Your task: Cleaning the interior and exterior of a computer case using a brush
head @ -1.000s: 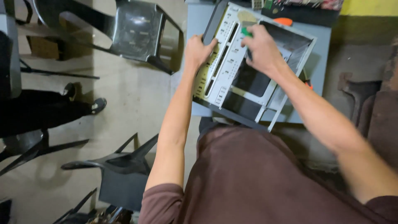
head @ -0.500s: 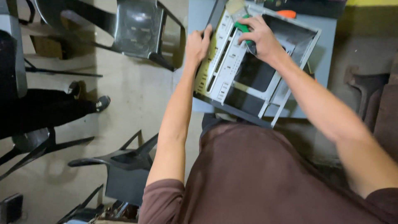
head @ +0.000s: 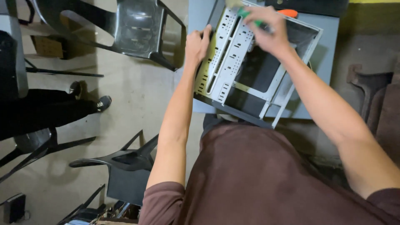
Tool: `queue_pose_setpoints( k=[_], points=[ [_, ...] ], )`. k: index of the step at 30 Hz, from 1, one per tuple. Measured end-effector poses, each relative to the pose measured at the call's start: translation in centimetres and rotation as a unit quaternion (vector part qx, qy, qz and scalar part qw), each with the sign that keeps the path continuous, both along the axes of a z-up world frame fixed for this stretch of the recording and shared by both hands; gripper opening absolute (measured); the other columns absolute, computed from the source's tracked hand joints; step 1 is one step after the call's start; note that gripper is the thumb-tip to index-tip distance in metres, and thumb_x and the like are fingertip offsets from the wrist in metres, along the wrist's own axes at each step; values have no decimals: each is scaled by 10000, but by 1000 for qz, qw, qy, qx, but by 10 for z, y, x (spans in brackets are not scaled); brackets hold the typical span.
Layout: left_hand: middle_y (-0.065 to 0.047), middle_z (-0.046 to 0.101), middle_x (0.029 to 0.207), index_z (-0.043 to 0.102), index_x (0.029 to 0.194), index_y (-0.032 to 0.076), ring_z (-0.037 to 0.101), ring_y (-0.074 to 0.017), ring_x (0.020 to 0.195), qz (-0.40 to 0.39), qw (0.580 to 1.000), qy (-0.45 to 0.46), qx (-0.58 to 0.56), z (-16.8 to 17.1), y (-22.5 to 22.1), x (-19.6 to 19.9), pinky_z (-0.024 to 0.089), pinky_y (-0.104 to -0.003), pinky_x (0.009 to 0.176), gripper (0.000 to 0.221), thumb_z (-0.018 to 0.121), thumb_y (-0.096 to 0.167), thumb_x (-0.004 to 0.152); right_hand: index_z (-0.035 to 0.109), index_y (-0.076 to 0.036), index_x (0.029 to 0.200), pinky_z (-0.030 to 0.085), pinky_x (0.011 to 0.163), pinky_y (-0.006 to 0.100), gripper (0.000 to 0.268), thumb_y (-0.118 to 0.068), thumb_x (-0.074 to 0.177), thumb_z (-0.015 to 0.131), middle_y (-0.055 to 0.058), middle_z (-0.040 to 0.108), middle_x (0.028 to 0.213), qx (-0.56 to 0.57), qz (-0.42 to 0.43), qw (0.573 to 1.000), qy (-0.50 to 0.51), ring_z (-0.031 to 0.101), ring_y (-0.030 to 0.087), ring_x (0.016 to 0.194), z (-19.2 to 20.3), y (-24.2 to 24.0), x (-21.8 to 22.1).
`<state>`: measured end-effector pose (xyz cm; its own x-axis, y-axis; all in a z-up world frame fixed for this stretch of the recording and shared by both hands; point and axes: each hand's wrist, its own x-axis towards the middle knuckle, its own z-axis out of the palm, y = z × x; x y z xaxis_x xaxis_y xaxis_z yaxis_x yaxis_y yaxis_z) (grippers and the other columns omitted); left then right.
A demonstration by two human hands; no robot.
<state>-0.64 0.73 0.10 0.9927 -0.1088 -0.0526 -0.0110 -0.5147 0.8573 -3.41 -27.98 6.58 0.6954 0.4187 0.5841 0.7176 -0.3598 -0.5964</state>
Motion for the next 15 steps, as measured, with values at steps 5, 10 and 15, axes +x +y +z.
queue_pose_setpoints(
  k=[5,10,15],
  points=[
    [82,281,552,258,608,218,250,-97,513,23,999,30,-7,-11,-3,7,251,-323,537,659,430,650,1076,596,-8,1401,737,777,353,293,-207,1197,666,255,784,1018,360,-190,893,192,844,291,883,-52,5,33],
    [67,286,566,247,625,201,264,-111,545,31,999,33,-9,1,-5,7,249,-340,556,667,459,657,1063,599,-71,1109,624,565,292,130,-172,1185,630,125,731,844,310,-202,882,292,750,192,662,-18,60,-15],
    [35,356,599,273,625,183,351,-138,573,37,997,66,23,9,-8,3,374,-366,600,670,440,684,1038,664,-82,990,592,592,215,251,-168,1199,555,85,755,880,179,-141,893,387,737,152,730,7,102,-111]
  ],
)
